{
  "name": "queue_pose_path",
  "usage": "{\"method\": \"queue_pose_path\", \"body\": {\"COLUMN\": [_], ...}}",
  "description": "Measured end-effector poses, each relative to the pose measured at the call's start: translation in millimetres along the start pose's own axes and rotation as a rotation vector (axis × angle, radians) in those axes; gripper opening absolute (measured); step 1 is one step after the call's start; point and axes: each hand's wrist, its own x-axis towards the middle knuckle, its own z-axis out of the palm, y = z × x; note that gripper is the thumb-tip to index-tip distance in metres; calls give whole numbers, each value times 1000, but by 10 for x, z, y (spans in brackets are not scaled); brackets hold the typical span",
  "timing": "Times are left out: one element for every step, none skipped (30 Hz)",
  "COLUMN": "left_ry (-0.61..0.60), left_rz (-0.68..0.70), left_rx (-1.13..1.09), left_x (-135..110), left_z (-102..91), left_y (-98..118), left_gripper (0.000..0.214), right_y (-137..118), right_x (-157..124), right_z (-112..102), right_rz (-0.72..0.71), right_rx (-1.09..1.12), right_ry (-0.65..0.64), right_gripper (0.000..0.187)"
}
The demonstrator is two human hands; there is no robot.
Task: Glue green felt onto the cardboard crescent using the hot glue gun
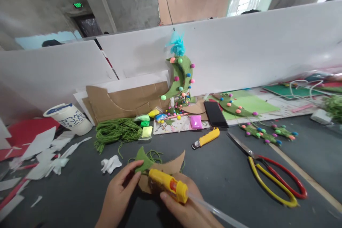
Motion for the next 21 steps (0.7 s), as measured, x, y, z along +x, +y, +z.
{"method": "queue_pose_path", "body": {"left_ry": [0, -1, -1, -1, 0, 0, 0, 1, 1, 1, 2, 4, 6, 8, 10, 13, 14, 15, 17, 20, 22], "left_rz": [3, 5, 5, 6, 7, 8, 9, 11, 12, 13, 15, 16, 16, 16, 14, 13, 11, 9, 8, 8, 7], "left_rx": [8, 15, 20, 24, 27, 30, 32, 33, 34, 34, 34, 34, 33, 32, 30, 29, 27, 26, 25, 24, 24], "left_x": [-3, -4, -5, -4, -3, -2, -1, -1, -1, -3, -6, -10, -15, -21, -26, -30, -34, -36, -37, -38, -38], "left_z": [10, 17, 21, 22, 22, 20, 19, 17, 16, 16, 16, 16, 17, 17, 17, 17, 16, 15, 13, 11, 8], "left_y": [-3, -6, -7, -6, -2, 4, 11, 18, 24, 28, 29, 28, 26, 22, 20, 18, 17, 19, 22, 28, 35], "left_gripper": [26, 26, 27, 27, 27, 27, 27, 26, 26, 26, 26, 26, 26, 26, 26, 26, 26, 26, 27, 27, 27], "right_y": [-36, -70, -98, -121, -136, -144, -147, -145, -141, -136, -132, -130, -131, -134, -138, -144, -149, -154, -157, -157, -155], "right_x": [-3, -6, -10, -15, -20, -25, -31, -36, -42, -46, -50, -53, -55, -56, -57, -57, -57, -58, -59, -61, -64], "right_z": [7, 13, 18, 23, 26, 30, 34, 37, 41, 45, 47, 49, 49, 48, 46, 44, 42, 41, 40, 39, 40], "right_rz": [-30, -63, -77, -88, -93, -91, -88, -79, -67, -53, -45, -43, -51, -61, -72, -78, -84, -85, -83, -78, -73], "right_rx": [-7, -17, -38, -56, -70, -78, -77, -73, -69, -66, -66, -69, -80, -93, -107, -123, -138, -147, -149, -144, -138], "right_ry": [-11, -13, -11, -12, -13, -14, -11, -3, 5, 15, 22, 28, 25, 20, 14, 13, 13, 15, 17, 21, 23], "right_gripper": [20, 18, 17, 18, 18, 19, 19, 19, 19, 19, 19, 19, 19, 20, 20, 20, 20, 20, 20, 20, 19]}}
